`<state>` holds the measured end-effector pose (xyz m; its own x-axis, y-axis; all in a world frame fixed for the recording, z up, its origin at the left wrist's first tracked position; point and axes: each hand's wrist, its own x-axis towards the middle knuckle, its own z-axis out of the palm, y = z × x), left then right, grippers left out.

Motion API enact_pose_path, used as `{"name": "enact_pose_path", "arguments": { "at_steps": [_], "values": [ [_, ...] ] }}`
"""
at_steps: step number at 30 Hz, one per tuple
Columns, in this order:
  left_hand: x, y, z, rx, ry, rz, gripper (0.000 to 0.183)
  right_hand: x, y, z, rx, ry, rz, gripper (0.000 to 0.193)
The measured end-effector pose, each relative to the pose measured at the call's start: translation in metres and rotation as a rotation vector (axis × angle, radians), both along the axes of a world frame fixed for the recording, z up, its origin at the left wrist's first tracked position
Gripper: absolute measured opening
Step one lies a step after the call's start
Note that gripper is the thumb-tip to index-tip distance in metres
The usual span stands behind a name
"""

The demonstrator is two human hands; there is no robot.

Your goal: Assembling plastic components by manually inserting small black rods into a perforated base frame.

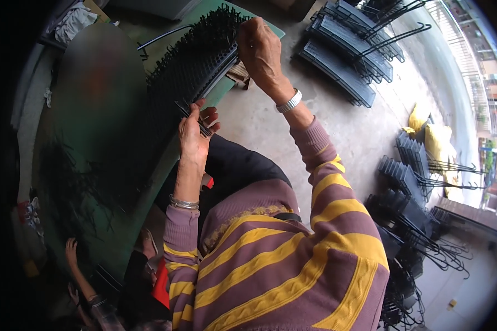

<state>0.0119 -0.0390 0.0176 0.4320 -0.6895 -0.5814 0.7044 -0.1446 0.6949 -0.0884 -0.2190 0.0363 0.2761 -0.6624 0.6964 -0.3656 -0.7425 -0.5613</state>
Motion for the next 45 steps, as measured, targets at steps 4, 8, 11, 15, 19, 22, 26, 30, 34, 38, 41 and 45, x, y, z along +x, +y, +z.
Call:
{"name": "enact_pose_path", "arguments": {
  "at_steps": [4, 8, 11, 15, 19, 22, 26, 30, 34, 38, 41, 45],
  "values": [
    [0.01, 0.008, -0.016, -0.087, 0.094, -0.044, 0.03, 0.015, -0.006, -0.004, -0.093, -0.028, 0.001, 0.008],
    [0.006, 0.008, -0.011, -0.108, 0.111, -0.071, 0.028, 0.017, -0.008, -0.005, 0.002, -0.054, 0.07, 0.006],
    [0.001, 0.01, -0.004, -0.07, 0.113, -0.068, 0.027, 0.015, -0.006, -0.004, -0.047, -0.013, 0.036, 0.006],
    [0.001, 0.013, -0.005, -0.145, 0.156, -0.12, 0.027, 0.012, -0.013, 0.001, 0.074, 0.006, 0.141, 0.005],
    [-0.002, 0.015, -0.005, -0.134, 0.155, -0.117, 0.029, 0.015, -0.011, 0.003, 0.048, 0.043, 0.292, 0.003],
    [-0.005, 0.016, -0.003, -0.144, 0.143, -0.116, 0.031, 0.015, -0.011, -0.006, 0.017, 0.178, 0.252, 0.003],
    [-0.006, 0.017, -0.001, -0.181, 0.148, -0.105, 0.032, 0.022, -0.012, -0.01, 0.022, 0.152, 0.174, 0.005],
    [-0.005, 0.015, 0.001, -0.205, 0.148, -0.141, 0.03, 0.027, -0.015, -0.013, 0.036, 0.183, 0.155, 0.008],
    [-0.009, 0.017, 0.003, -0.208, 0.138, -0.147, 0.032, 0.027, -0.02, -0.015, -0.014, 0.243, 0.165, 0.009],
    [-0.009, 0.018, 0.004, -0.232, 0.13, -0.137, 0.032, 0.026, -0.023, -0.012, -0.027, 0.308, 0.197, 0.007],
    [-0.01, 0.019, 0.007, -0.223, 0.142, -0.14, 0.032, 0.021, -0.019, -0.007, 0.081, 0.305, 0.234, 0.006],
    [-0.01, 0.019, 0.009, -0.234, 0.146, -0.155, 0.031, 0.024, -0.022, -0.018, -0.015, 0.232, 0.231, 0.01]
  ]
}}
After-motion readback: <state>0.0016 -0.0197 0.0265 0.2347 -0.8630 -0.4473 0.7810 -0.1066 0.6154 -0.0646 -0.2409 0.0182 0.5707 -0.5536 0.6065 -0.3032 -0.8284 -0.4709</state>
